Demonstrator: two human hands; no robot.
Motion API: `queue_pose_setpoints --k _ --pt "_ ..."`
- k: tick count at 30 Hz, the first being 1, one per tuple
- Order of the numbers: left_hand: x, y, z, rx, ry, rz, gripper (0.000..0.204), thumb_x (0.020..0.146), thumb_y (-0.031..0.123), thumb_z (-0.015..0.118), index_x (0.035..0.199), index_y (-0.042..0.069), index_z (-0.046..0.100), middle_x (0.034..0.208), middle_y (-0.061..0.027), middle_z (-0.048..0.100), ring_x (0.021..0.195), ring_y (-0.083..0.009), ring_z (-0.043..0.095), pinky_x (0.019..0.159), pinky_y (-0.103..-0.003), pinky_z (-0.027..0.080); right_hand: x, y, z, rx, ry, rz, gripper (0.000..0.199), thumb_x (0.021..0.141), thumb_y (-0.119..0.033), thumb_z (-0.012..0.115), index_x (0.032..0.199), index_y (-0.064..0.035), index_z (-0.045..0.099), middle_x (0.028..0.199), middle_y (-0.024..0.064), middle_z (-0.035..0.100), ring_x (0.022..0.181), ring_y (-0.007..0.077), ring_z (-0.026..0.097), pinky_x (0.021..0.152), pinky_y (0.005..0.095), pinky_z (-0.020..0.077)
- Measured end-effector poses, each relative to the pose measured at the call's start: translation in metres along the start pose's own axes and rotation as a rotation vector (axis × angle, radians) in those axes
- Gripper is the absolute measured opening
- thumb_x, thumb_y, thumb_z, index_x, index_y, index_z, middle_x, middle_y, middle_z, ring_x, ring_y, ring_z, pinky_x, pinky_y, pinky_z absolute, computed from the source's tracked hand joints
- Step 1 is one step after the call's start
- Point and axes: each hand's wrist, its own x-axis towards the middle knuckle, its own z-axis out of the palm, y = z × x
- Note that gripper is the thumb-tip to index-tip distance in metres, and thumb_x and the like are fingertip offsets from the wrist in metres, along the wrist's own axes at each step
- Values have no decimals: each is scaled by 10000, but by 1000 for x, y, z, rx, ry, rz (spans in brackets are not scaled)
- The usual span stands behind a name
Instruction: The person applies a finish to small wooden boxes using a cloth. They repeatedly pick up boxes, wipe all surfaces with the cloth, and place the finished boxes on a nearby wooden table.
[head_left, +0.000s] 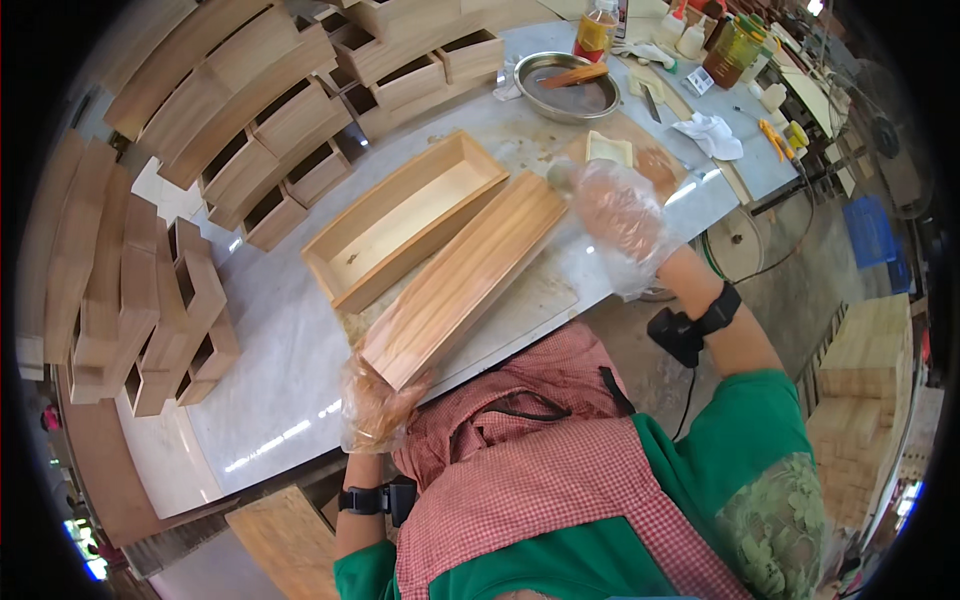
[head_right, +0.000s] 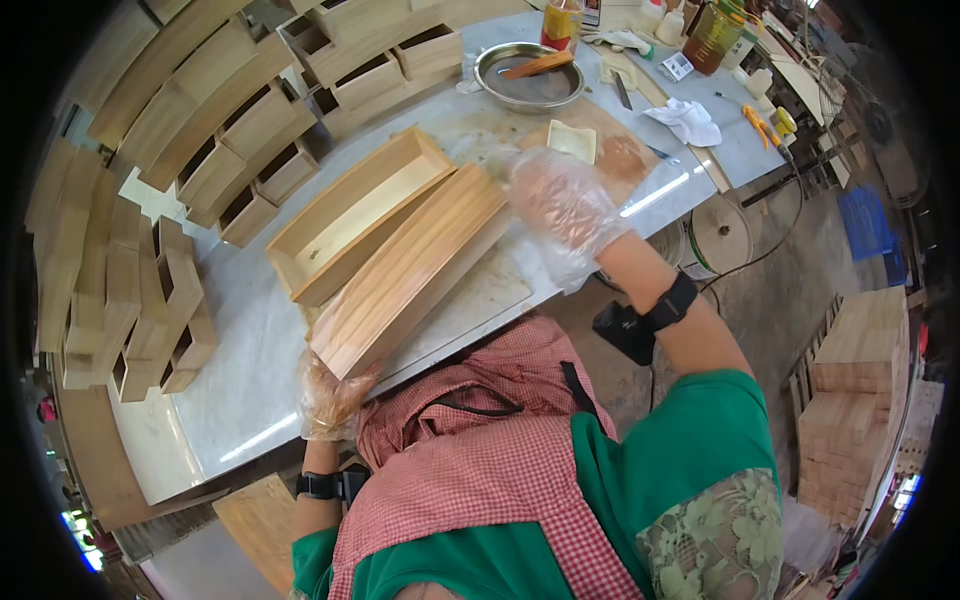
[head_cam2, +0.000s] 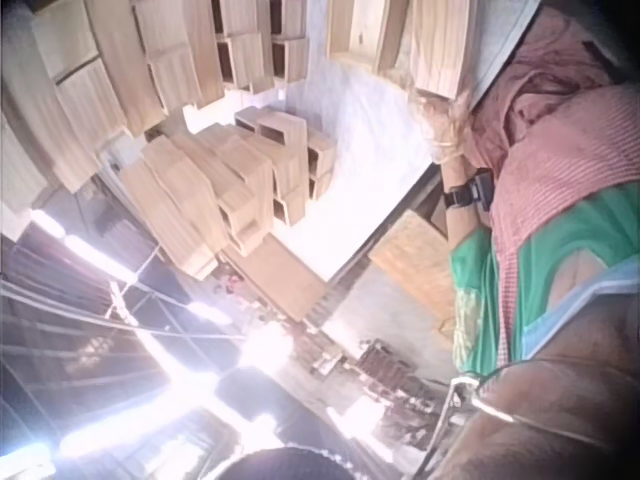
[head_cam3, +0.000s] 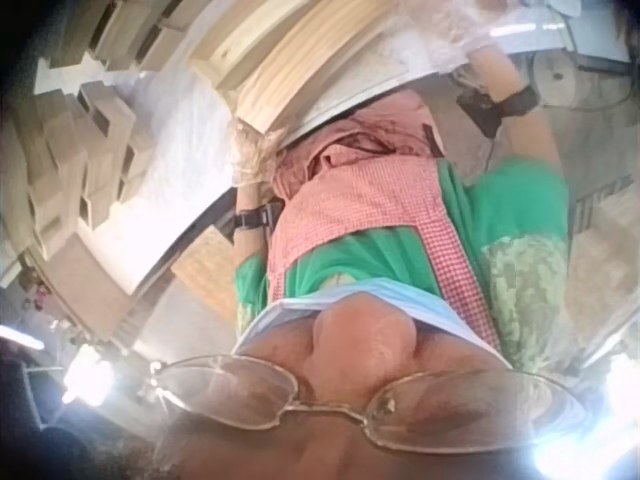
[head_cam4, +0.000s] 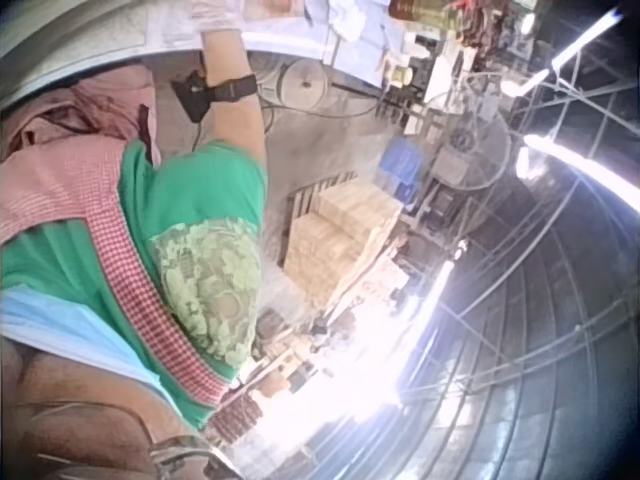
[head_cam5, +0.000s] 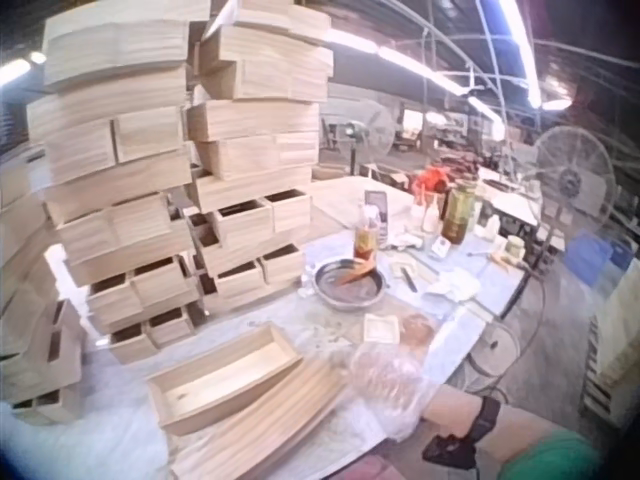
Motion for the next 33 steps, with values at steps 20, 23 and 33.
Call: queue_pose_setpoints --k 20,23,33 --pt "20 15 2 -8 81 44 847 728 414 892 1369 4 520 1226 -174 660 1108 -323 653 973 -427 529 43 -57 19 62 -22 -531 517 843 -91 652 1350 -45 562 889 85 641 851 273 660 750 378 573" --pt "18 7 -2 -29 14 26 871 718 431 879 1385 19 498 1268 -215 611 1148 -375 620 978 -445 516 53 -133 9 430 -54 -588 484 895 -105 619 1371 -65 537 872 88 639 823 275 659 737 378 569" --pt "19 14 -1 99 86 44 744 723 429 873 1269 23 572 1177 -204 631 1055 -342 635 898 -443 527 53 -120 20 354 -209 -619 311 1005 -119 527 1304 -36 544 816 102 615 778 270 650 679 382 547"
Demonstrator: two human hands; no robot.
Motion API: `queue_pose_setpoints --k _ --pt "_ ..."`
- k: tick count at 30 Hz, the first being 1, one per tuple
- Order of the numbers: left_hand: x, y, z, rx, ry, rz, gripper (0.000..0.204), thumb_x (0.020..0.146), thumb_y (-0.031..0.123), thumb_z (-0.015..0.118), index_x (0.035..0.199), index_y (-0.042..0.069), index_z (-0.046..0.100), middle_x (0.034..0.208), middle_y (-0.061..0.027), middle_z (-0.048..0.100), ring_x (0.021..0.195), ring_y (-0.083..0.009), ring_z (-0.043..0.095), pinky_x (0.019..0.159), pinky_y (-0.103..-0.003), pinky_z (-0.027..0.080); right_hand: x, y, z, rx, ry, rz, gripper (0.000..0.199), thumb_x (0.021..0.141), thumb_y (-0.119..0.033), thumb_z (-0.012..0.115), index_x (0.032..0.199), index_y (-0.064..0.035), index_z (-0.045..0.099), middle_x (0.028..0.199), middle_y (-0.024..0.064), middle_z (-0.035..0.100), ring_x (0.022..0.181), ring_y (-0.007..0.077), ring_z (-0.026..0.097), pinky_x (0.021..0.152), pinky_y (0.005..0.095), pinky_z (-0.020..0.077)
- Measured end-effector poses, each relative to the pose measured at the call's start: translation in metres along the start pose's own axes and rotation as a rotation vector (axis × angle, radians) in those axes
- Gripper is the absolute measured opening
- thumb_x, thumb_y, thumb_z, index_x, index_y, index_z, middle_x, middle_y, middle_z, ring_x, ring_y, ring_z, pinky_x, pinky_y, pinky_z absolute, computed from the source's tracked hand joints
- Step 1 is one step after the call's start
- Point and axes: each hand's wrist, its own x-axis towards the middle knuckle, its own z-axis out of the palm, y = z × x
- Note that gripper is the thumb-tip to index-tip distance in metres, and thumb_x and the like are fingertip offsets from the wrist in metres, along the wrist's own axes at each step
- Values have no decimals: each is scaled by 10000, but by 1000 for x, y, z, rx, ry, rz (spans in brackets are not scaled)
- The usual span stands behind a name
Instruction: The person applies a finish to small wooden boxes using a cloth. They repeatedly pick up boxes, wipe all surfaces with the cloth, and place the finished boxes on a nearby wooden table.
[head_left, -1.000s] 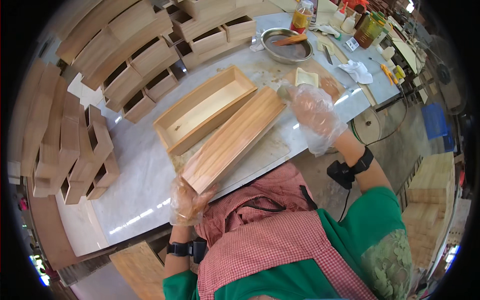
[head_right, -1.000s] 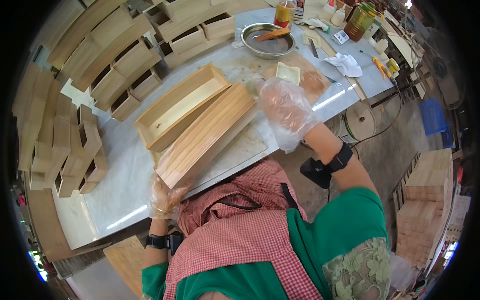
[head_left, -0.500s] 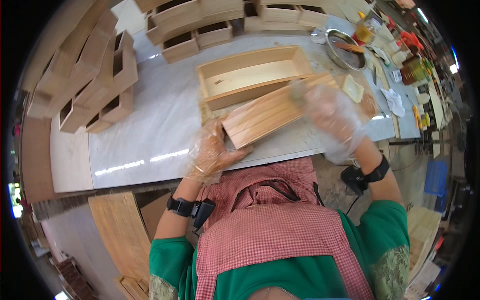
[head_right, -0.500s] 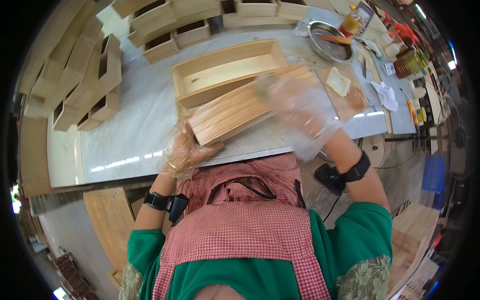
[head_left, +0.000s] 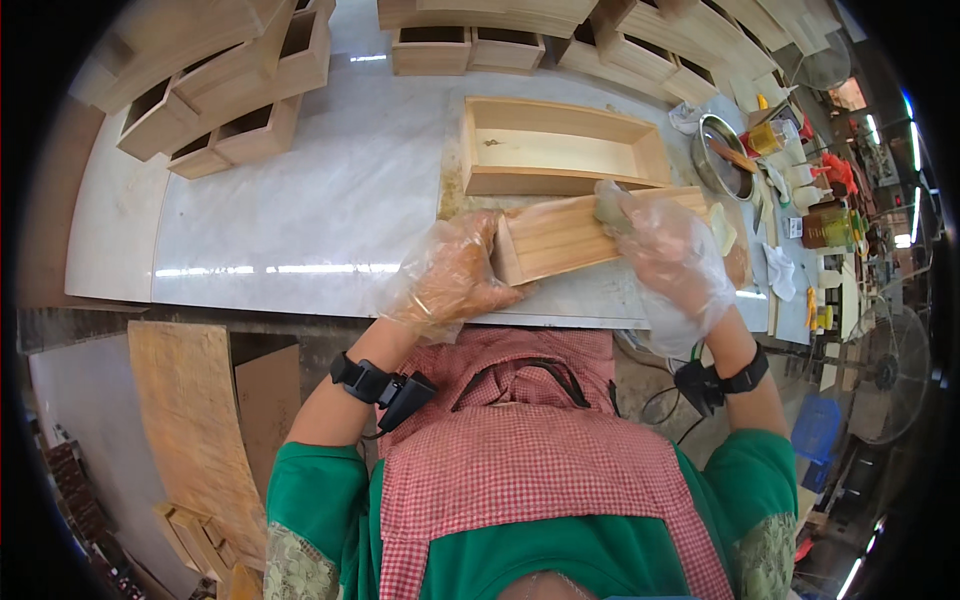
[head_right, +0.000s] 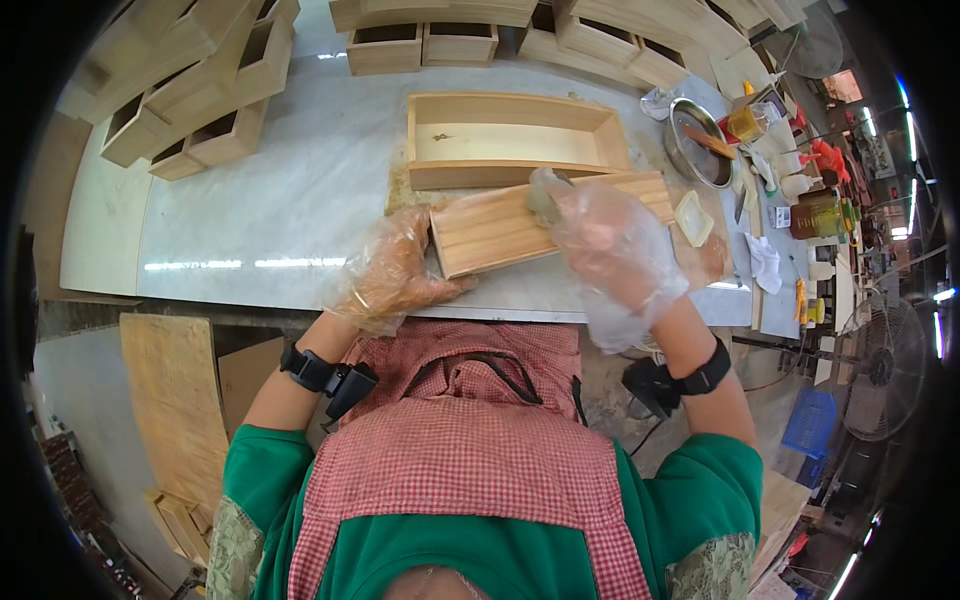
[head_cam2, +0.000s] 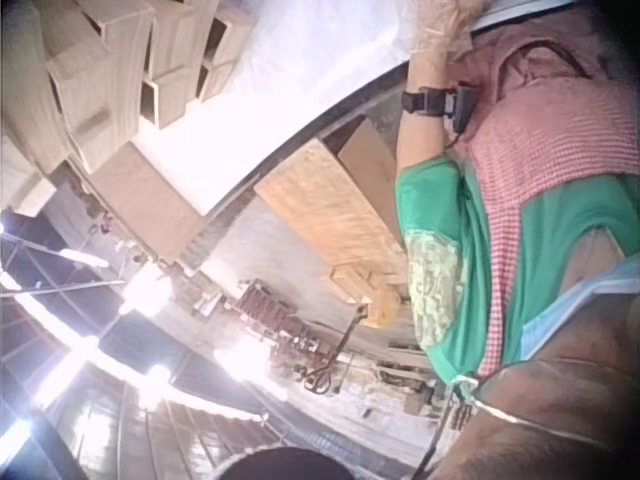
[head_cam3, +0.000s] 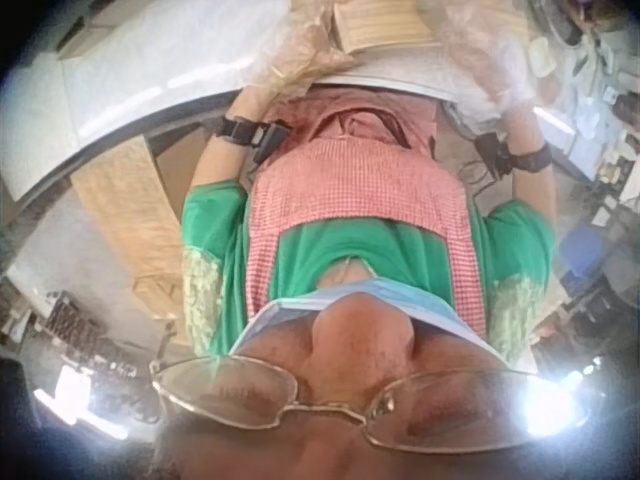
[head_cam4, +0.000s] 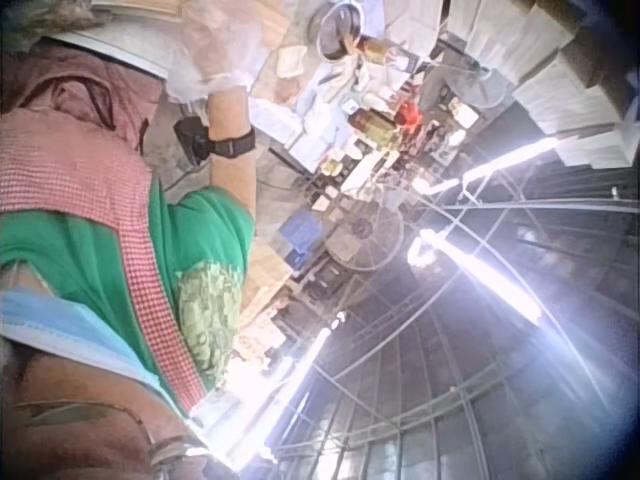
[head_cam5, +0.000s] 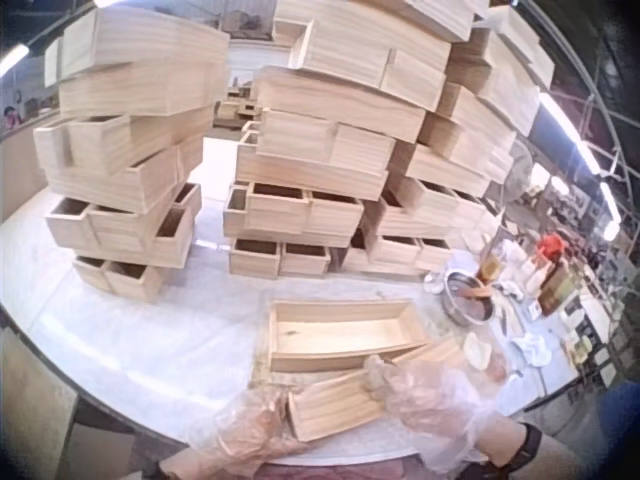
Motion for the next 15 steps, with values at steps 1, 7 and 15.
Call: queue_pose_setpoints --k 1,7,15 --pt "0 -3 2 -27 -8 -18 769 713 418 874 1286 20 552 1195 -218 618 1081 -380 621 924 -467 521 5 4 0 -83 -4 -13 311 993 -111 535 1293 -28 545 813 104 612 783 276 653 674 385 544" --pt "-2 -3 -17 -172 -209 21 721 705 368 874 1239 3 556 1170 -238 606 1092 -410 607 937 -484 513 58 -77 -22 90 -208 32 372 930 -58 563 1295 3 533 798 129 597 768 305 643 661 412 542" --pt "3 -1 0 -3 12 30 715 712 421 869 1236 14 603 1064 -212 660 981 -375 650 835 -450 532 -13 23 15 484 7 295 343 962 -128 577 1302 -91 605 1252 141 621 1119 256 618 911 364 538"
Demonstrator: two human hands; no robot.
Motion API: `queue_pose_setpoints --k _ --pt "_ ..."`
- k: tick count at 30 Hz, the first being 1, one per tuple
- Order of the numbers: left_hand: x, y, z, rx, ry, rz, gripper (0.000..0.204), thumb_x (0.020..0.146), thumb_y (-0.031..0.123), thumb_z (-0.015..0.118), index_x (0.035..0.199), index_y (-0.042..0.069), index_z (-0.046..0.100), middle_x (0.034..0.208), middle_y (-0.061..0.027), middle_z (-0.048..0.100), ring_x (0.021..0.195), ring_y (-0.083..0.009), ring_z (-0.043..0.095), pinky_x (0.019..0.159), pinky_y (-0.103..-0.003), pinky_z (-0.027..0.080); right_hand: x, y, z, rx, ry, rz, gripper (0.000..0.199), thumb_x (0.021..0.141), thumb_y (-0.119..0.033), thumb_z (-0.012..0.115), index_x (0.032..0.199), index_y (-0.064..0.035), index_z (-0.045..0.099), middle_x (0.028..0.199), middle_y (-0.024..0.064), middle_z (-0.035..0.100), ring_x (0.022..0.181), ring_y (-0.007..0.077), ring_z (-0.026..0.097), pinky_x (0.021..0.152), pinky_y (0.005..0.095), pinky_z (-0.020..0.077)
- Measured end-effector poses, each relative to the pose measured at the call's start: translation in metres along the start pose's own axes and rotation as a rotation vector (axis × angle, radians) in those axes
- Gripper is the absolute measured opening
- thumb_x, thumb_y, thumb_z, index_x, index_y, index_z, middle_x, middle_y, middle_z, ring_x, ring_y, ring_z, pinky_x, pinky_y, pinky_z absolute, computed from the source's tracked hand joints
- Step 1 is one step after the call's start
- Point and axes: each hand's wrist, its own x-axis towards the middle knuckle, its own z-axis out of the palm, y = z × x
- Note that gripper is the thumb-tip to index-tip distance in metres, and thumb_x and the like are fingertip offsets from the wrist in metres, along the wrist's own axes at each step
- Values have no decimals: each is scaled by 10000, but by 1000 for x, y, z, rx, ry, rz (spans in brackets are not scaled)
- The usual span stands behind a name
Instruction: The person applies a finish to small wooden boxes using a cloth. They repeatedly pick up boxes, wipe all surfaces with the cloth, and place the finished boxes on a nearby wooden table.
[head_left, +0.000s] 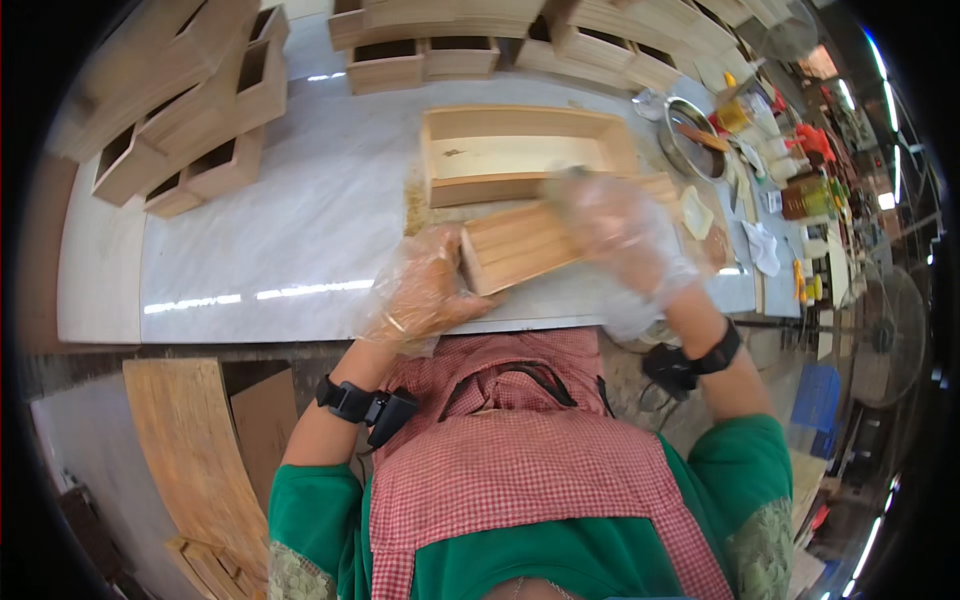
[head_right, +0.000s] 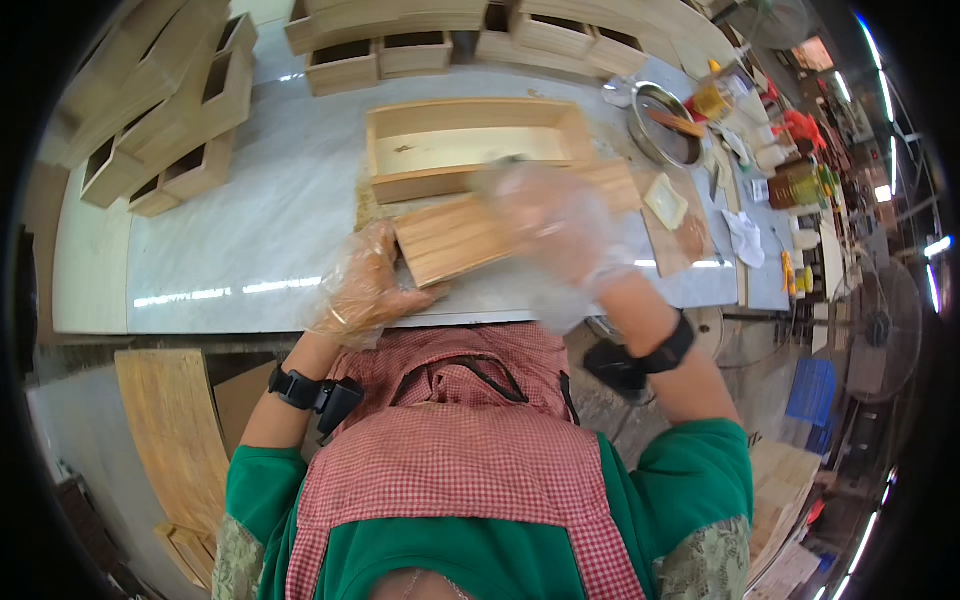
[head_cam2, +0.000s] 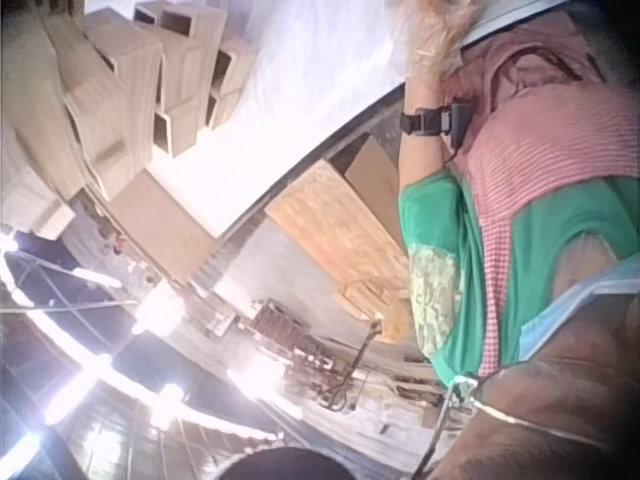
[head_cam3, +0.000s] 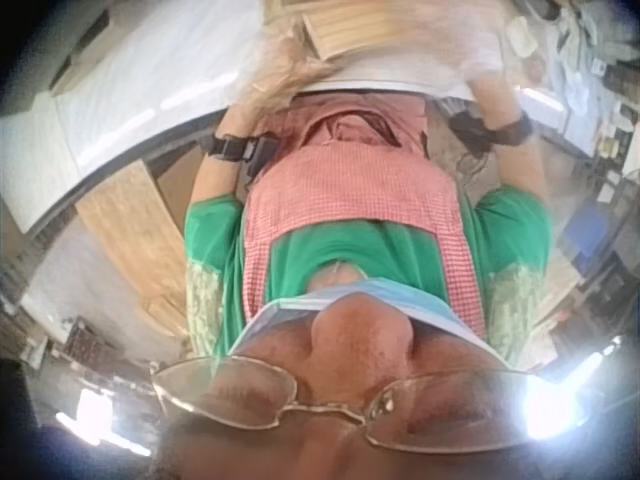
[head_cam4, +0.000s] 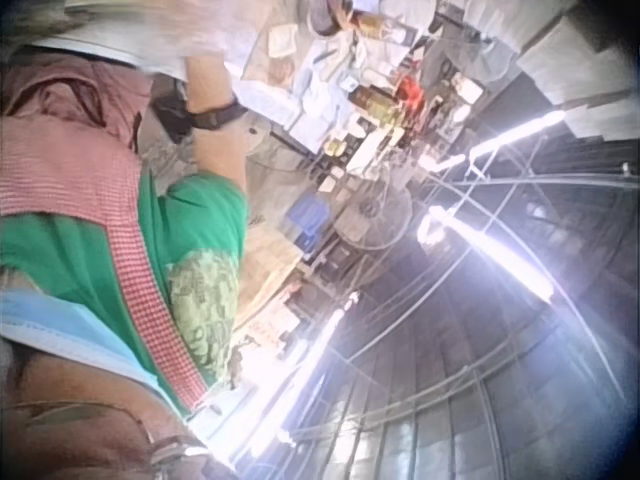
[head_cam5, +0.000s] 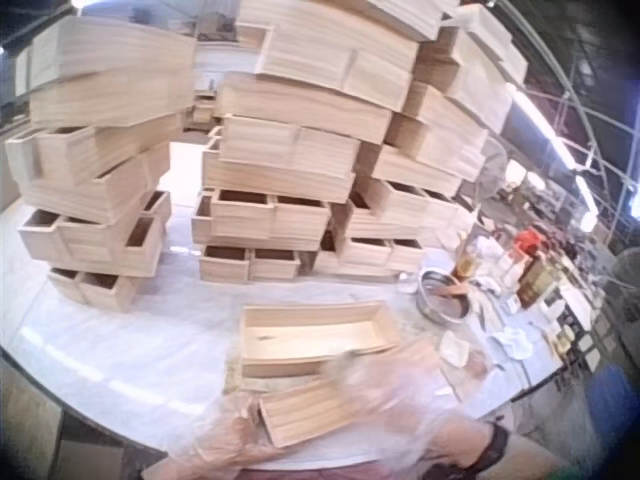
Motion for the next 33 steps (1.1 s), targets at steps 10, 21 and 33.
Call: queue_pose_setpoints --k 10,21,33 --pt "2 -2 -3 -6 -6 56 707 720 349 892 1253 -16 605 1119 -200 700 986 -304 704 871 -405 565 -22 -38 -16 -588 111 -108 342 864 -68 602 1192 31 596 1022 177 664 964 266 668 837 381 559" --pt "4 15 -1 -153 -26 -103 697 683 299 921 1196 -32 586 1093 -170 691 1001 -247 677 864 -380 550 -31 -82 15 -487 107 -45 516 893 -62 541 1409 -73 549 1002 54 668 847 222 648 687 370 550" --pt "-8 24 -16 -273 96 -18 814 689 222 916 1329 -56 496 1204 -187 652 1123 -241 633 1004 -377 506 -111 17 -98 -818 343 413 280 994 -204 603 1220 -57 679 1090 180 712 971 366 681 878 426 538"
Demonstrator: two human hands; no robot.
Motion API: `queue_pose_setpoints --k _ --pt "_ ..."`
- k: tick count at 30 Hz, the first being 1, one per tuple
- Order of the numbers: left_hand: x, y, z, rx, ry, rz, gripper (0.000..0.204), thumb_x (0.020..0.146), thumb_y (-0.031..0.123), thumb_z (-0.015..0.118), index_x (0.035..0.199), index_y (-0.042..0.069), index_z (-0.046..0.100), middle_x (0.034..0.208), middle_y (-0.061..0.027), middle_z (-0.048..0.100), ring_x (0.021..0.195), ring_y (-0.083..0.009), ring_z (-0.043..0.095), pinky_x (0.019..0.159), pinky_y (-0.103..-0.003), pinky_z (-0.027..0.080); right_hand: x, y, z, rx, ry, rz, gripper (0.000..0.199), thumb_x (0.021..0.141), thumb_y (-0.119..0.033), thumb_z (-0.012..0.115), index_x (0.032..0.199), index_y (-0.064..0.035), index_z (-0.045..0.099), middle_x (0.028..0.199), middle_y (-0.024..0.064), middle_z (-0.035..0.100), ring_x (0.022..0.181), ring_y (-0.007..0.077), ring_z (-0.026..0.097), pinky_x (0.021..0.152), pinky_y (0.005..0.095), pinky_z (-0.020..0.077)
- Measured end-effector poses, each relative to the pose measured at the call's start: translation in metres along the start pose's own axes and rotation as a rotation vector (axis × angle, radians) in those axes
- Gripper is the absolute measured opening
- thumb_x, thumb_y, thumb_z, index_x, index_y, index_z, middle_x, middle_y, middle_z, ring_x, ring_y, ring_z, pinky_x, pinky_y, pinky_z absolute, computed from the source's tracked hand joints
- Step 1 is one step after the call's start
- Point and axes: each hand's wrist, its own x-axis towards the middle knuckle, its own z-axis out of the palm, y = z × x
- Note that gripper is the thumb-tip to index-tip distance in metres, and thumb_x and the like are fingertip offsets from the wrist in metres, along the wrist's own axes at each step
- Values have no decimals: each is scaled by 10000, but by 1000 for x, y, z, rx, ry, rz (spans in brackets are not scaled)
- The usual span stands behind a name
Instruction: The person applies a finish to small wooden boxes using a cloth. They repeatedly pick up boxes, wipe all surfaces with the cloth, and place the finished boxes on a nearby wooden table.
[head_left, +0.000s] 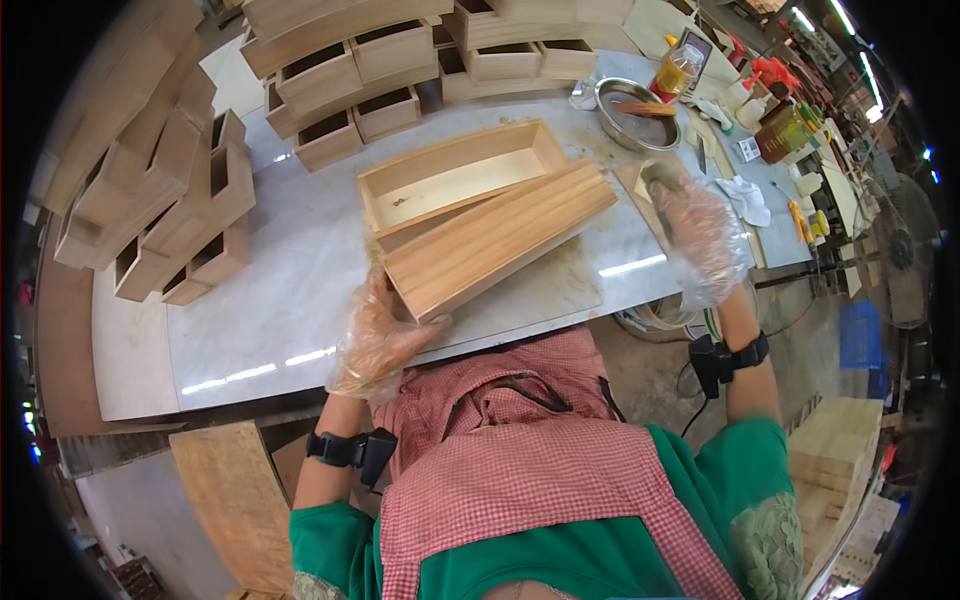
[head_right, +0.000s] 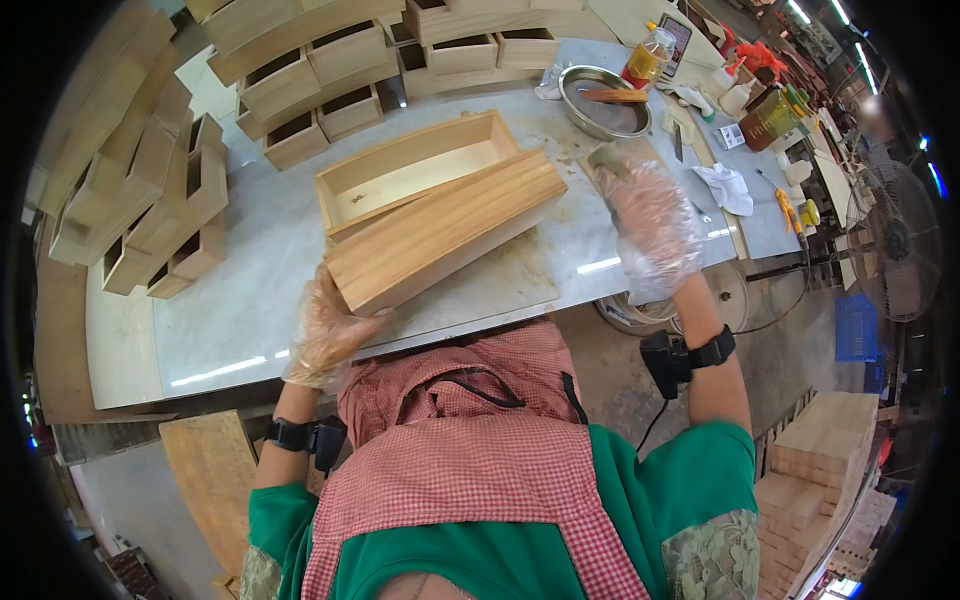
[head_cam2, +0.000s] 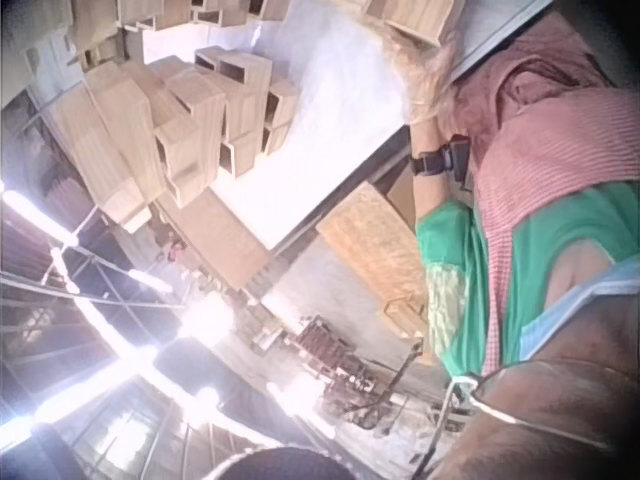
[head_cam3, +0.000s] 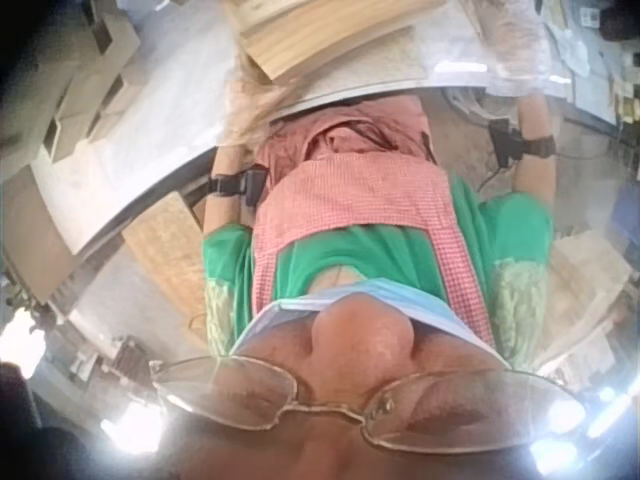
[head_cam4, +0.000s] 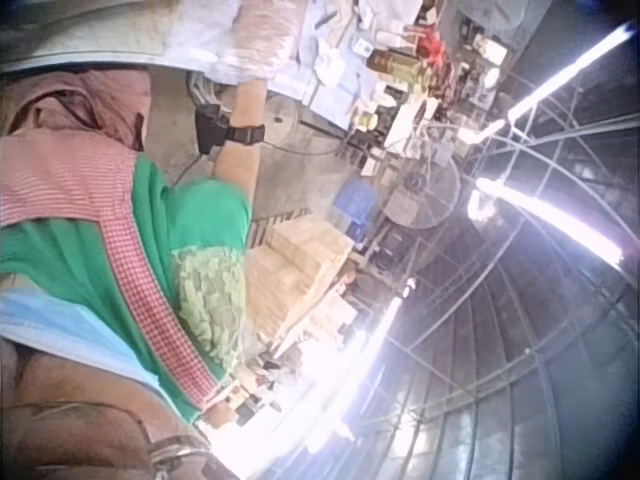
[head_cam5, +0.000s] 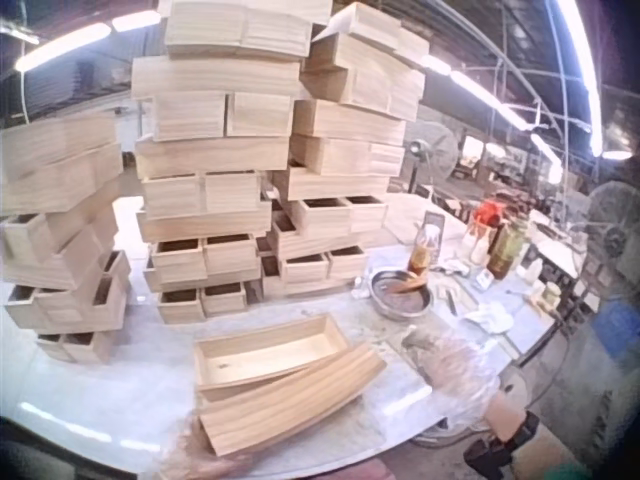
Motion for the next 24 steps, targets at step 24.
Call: queue_pose_setpoints --k 24 --pt "40 129 -68 -7 300 118 1177 514 457 998 1469 48 444 1367 -93 516 1289 -246 508 1117 -396 393 133 152 132 -118 -207 279 289 911 -330 656 1088 -115 735 1013 185 724 950 365 706 826 462 560"
